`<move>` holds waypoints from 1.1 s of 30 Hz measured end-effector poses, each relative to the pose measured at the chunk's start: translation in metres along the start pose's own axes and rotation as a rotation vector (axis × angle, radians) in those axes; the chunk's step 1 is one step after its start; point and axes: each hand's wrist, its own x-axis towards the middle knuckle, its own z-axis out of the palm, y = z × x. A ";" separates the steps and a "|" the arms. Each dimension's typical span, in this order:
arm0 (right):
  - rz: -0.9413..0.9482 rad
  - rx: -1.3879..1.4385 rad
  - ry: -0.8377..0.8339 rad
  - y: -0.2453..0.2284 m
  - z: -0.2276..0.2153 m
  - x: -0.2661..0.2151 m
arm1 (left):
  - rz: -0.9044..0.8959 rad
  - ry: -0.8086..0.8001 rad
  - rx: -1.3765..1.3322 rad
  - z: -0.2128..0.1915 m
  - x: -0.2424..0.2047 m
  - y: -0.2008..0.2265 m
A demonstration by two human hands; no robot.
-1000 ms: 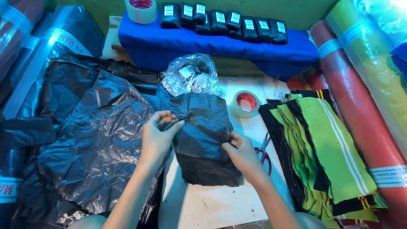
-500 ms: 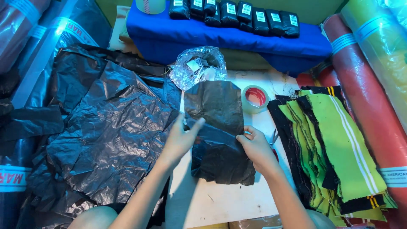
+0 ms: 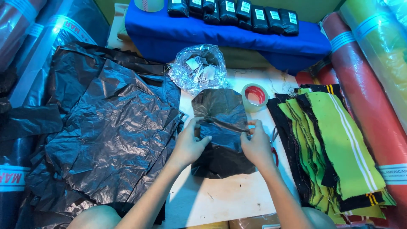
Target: The person folds a black plastic bag and places it on a table. They then pick up a barcode sticker, apply it to the bag, and set it aside. Next, they take a piece of black plastic, place a folded green and black garment on it, and wrap the garment in the plastic.
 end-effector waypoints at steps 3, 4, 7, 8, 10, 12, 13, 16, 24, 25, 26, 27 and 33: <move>-0.010 -0.071 0.050 0.002 -0.010 0.003 | -0.006 -0.062 -0.085 -0.002 -0.004 0.003; 0.000 -0.069 0.052 0.000 -0.014 0.003 | -0.021 -0.057 -0.094 -0.001 -0.005 0.005; 0.017 -0.078 0.047 -0.004 -0.016 -0.001 | -0.030 -0.047 -0.067 -0.003 -0.005 0.008; 0.027 -0.091 0.034 -0.004 -0.014 -0.004 | -0.031 -0.042 -0.032 -0.004 -0.006 0.007; 0.046 -0.087 -0.004 0.000 -0.009 0.000 | -0.030 -0.050 -0.041 -0.004 -0.008 0.010; 0.060 -0.082 -0.039 0.001 -0.006 0.002 | -0.025 -0.055 -0.049 -0.004 -0.009 0.011; 0.072 -0.036 -0.052 -0.001 -0.006 0.002 | -0.052 -0.056 -0.073 -0.004 -0.009 0.010; 0.111 0.170 -0.097 -0.009 -0.006 -0.003 | -0.082 -0.026 -0.127 -0.003 -0.005 0.002; 0.069 0.343 -0.136 0.000 -0.005 0.003 | -0.008 0.044 -0.170 -0.012 -0.002 0.002; 0.028 0.185 -0.101 0.014 -0.002 0.012 | 0.012 -0.011 -0.101 -0.010 0.001 -0.007; -0.009 0.025 -0.065 0.029 0.000 0.021 | 0.029 -0.070 -0.032 -0.007 0.002 -0.015; -0.009 0.025 -0.067 0.021 -0.004 0.016 | 0.028 -0.070 -0.032 -0.004 -0.004 -0.010; -0.118 -0.397 -0.013 -0.001 -0.015 0.001 | 0.291 -0.056 0.678 0.000 -0.026 0.009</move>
